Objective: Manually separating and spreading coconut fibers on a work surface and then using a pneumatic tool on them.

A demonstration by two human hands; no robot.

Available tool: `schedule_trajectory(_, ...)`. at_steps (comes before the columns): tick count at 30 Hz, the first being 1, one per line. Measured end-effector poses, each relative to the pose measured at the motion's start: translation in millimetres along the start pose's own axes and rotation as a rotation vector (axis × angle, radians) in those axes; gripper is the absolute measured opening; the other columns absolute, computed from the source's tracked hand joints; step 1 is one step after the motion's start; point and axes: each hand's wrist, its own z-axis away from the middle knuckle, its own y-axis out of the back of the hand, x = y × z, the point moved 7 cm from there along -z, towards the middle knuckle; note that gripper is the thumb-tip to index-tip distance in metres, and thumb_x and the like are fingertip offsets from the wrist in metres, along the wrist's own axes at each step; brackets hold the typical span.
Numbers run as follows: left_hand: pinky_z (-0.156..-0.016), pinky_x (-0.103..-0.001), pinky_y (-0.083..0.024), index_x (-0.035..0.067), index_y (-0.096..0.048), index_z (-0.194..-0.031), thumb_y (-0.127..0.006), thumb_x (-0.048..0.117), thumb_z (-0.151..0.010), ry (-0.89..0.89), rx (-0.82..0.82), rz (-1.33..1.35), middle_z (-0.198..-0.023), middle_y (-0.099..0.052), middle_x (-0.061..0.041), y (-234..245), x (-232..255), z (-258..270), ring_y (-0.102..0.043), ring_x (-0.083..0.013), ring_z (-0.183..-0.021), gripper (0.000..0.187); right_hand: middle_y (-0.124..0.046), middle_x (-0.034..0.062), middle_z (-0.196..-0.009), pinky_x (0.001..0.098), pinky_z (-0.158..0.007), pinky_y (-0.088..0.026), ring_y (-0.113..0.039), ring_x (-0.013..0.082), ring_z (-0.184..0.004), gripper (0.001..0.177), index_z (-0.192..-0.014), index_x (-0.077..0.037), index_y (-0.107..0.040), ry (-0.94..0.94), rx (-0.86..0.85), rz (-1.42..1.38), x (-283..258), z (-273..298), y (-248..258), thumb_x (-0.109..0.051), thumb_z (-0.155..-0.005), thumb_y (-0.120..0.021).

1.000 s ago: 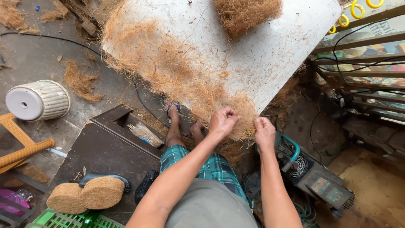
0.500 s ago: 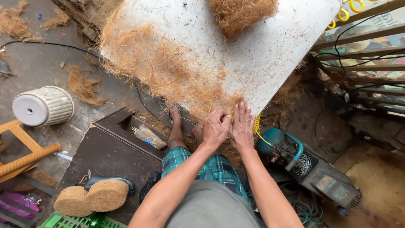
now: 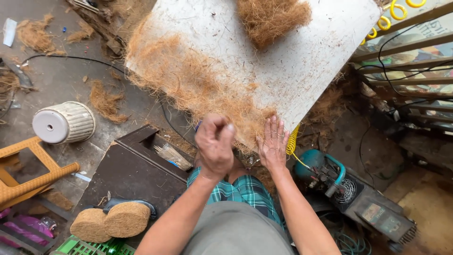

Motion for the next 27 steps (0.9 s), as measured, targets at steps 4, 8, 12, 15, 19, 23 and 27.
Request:
schedule_trajectory(4, -0.06, -0.026, -0.051, 0.008, -0.063, -0.09, -0.06, 0.008, -0.093, -0.039, 0.01, 0.239, -0.071, -0.061, -0.006, -9.4, 37.5, -46.3, -0.054, -0.0134, -0.063, 0.005, -0.006, 0.009, -0.168, 0.0646, -0.117, -0.01, -0.008, 0.0384, -0.152, 0.079, -0.161, -0.016, -0.014, 0.03, -0.042, -0.028, -2.2, -2.5, 21.9, -0.044, -0.097, -0.05)
schedule_trajectory(8, -0.08, -0.03, -0.049, 0.014, -0.069, -0.107, -0.058, 0.006, -0.095, 0.084, -0.105, 0.47, -0.086, -0.063, -0.002, -84.1, 21.9, -36.6, -0.058, -0.011, -0.087, 0.018, -0.034, 0.0185, -0.149, 0.0615, -0.107, -0.028, -0.032, 0.043, -0.135, 0.085, -0.149, -0.01, -0.04, 0.057, -0.031, -0.196, -27.9, -4.8, 93.0, -0.035, -0.071, -0.062)
schedule_trajectory(12, -0.042, -0.018, -0.043, 0.034, -0.041, -0.146, -0.059, -0.004, -0.09, -0.249, -0.925, -0.131, -0.148, -0.062, -0.001, -216.4, 7.6, 35.9, -0.061, -0.0071, -0.059, 0.071, -0.058, 0.0157, -0.12, 0.048, -0.092, -0.045, -0.056, 0.0355, -0.111, 0.069, -0.131, -0.008, -0.055, 0.084, 0.081, -0.252, -33.3, 4.7, 128.0, -0.027, -0.064, -0.059)
schedule_trajectory(15, -0.104, -0.051, -0.057, 0.01, -0.059, -0.13, -0.064, 0.011, -0.094, -0.121, -0.877, 0.02, -0.13, -0.066, -0.019, -134.4, 57.9, 17.3, -0.067, -0.0401, -0.12, 0.037, -0.063, 0.0052, -0.102, 0.0377, -0.081, -0.051, -0.062, 0.0257, -0.097, 0.04, -0.114, -0.019, -0.066, 0.027, 0.108, -0.326, -27.9, 27.3, 119.5, -0.03, -0.075, -0.067)
schedule_trajectory(19, -0.096, -0.041, -0.054, 0.013, -0.072, -0.104, -0.067, 0.011, -0.088, -0.156, -0.607, -0.29, -0.105, -0.069, -0.01, -51.9, -68.2, -13.1, -0.067, -0.0322, -0.105, 0.017, -0.068, -0.0053, -0.085, 0.0274, -0.07, -0.057, -0.069, 0.016, -0.083, 0.012, -0.097, -0.029, -0.076, -0.072, 0.133, -0.405, -31.5, 26.5, 107.5, -0.032, -0.086, -0.074)
schedule_trajectory(23, -0.074, -0.04, -0.055, 0.016, -0.068, -0.099, -0.071, 0.026, -0.088, 0.171, -0.094, -0.536, -0.09, -0.063, -0.003, 66.8, -178.7, -68.9, -0.068, -0.0268, -0.085, 0.015, -0.073, -0.0083, -0.091, 0.0262, -0.079, -0.057, -0.071, 0.0108, -0.089, 0.012, -0.099, -0.03, -0.078, -0.038, -0.081, -0.511, -77.8, -20.8, 91.7, -0.032, -0.091, -0.069)
schedule_trajectory(27, -0.071, -0.043, -0.057, 0.018, -0.062, -0.103, -0.077, 0.031, -0.08, 0.147, -0.082, -0.796, -0.093, -0.058, -0.001, 94.7, -235.3, -92.1, -0.069, -0.0288, -0.087, 0.031, -0.072, 0.0092, -0.089, 0.0345, -0.072, -0.056, -0.07, 0.0227, -0.083, 0.017, -0.104, -0.017, -0.079, 0.069, -0.165, -0.637, -166.8, -73.1, 119.4, -0.017, -0.093, -0.066)
